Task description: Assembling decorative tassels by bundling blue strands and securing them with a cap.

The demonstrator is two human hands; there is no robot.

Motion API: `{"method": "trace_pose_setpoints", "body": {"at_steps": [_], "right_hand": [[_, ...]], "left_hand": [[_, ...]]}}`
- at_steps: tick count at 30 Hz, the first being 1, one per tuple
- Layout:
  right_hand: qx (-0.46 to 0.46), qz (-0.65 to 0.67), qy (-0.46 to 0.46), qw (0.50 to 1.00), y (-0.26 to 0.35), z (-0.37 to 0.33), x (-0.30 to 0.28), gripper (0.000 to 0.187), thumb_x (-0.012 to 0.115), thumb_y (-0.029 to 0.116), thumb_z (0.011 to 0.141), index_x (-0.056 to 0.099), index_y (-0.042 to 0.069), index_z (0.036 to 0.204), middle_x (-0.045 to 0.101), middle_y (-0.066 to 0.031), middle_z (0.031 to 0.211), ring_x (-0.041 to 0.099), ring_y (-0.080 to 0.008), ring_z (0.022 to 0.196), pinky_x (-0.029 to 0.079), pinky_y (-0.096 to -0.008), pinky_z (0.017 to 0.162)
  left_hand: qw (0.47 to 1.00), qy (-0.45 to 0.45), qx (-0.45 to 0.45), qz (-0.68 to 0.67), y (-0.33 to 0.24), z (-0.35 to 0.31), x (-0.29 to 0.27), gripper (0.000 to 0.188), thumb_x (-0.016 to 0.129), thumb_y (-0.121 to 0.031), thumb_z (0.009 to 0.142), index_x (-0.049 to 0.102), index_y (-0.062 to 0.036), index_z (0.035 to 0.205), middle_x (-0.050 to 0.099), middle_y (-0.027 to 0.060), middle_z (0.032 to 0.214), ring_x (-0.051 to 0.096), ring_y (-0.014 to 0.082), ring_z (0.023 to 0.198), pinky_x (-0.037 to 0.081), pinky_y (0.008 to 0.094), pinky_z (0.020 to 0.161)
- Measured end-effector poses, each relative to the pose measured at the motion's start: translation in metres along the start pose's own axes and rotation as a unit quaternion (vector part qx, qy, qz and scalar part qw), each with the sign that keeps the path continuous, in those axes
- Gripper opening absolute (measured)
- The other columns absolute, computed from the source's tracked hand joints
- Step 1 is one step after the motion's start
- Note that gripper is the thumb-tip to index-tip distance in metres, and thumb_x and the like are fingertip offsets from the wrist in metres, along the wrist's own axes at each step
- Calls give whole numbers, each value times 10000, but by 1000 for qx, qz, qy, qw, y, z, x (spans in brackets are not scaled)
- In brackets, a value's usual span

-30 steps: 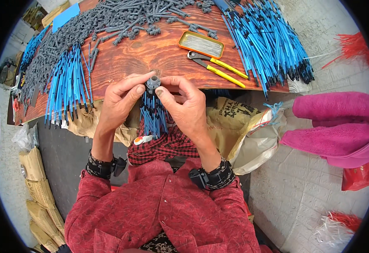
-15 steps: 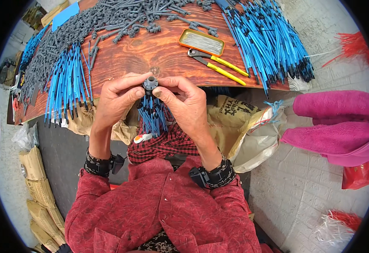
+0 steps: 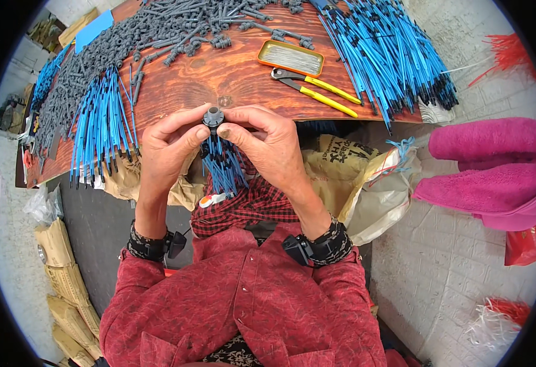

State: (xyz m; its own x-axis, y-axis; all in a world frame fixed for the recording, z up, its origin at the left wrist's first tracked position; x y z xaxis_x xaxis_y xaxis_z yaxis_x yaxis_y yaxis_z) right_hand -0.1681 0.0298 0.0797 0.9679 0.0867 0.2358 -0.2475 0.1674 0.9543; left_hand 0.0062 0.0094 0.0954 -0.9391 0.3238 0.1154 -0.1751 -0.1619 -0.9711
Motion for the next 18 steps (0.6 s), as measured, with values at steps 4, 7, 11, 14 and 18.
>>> {"method": "trace_pose_setpoints", "body": {"at_steps": [4, 7, 11, 14, 18], "right_hand": [[-65, -120, -4, 991, 16, 1, 1, 258, 786, 88, 913, 753, -33, 1138, 744, -83, 1027, 684, -118, 926, 561, -259, 798], [-86, -123, 11, 989, 19, 3, 2, 255, 789, 95, 910, 758, -33, 1128, 747, -85, 1005, 684, -117, 909, 553, -261, 784], [-48, -93, 10, 994, 2, 4, 3, 263, 782, 95, 916, 750, -39, 1140, 741, -92, 1035, 687, -123, 920, 558, -260, 801], [-57, -48, 15, 997, 6, 5, 8, 273, 775, 95, 922, 741, -47, 1153, 731, -95, 1069, 685, -122, 944, 560, -257, 820], [-63, -97, 32, 993, 16, 10, 12, 260, 761, 86, 930, 741, -40, 1157, 722, -94, 1074, 681, -126, 976, 557, -255, 843]], "left_hand": [[998, -35, 38, 20, -11, -5, 6, 340, 743, 51, 902, 711, 36, 1240, 707, 123, 1180, 681, 164, 1075, 551, 274, 943], [993, -56, 89, 48, -18, -13, 9, 337, 742, 63, 895, 711, 45, 1230, 705, 114, 1162, 681, 163, 1070, 551, 271, 941], [995, -86, 40, 17, -4, -15, 5, 321, 745, 80, 887, 718, 50, 1205, 704, 109, 1142, 686, 156, 1055, 556, 265, 930], [993, -87, 73, 15, -15, -13, 3, 324, 745, 90, 882, 716, 51, 1203, 704, 111, 1139, 695, 158, 1048, 561, 260, 930], [995, -80, 62, 6, -15, -9, -1, 313, 743, 88, 886, 704, 64, 1195, 716, 114, 1122, 705, 170, 1055, 572, 277, 947]]}}
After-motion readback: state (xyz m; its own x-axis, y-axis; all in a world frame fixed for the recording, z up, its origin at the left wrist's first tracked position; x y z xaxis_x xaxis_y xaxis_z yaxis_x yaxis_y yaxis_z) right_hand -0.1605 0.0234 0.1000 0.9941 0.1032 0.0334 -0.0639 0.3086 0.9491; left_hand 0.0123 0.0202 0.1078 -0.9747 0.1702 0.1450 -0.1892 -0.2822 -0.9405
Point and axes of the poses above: each hand's wrist, its own z-axis towards the middle knuckle, its own x-axis out of the palm, y = z × x, the point moved 6 cm from there along z, towards the middle knuckle
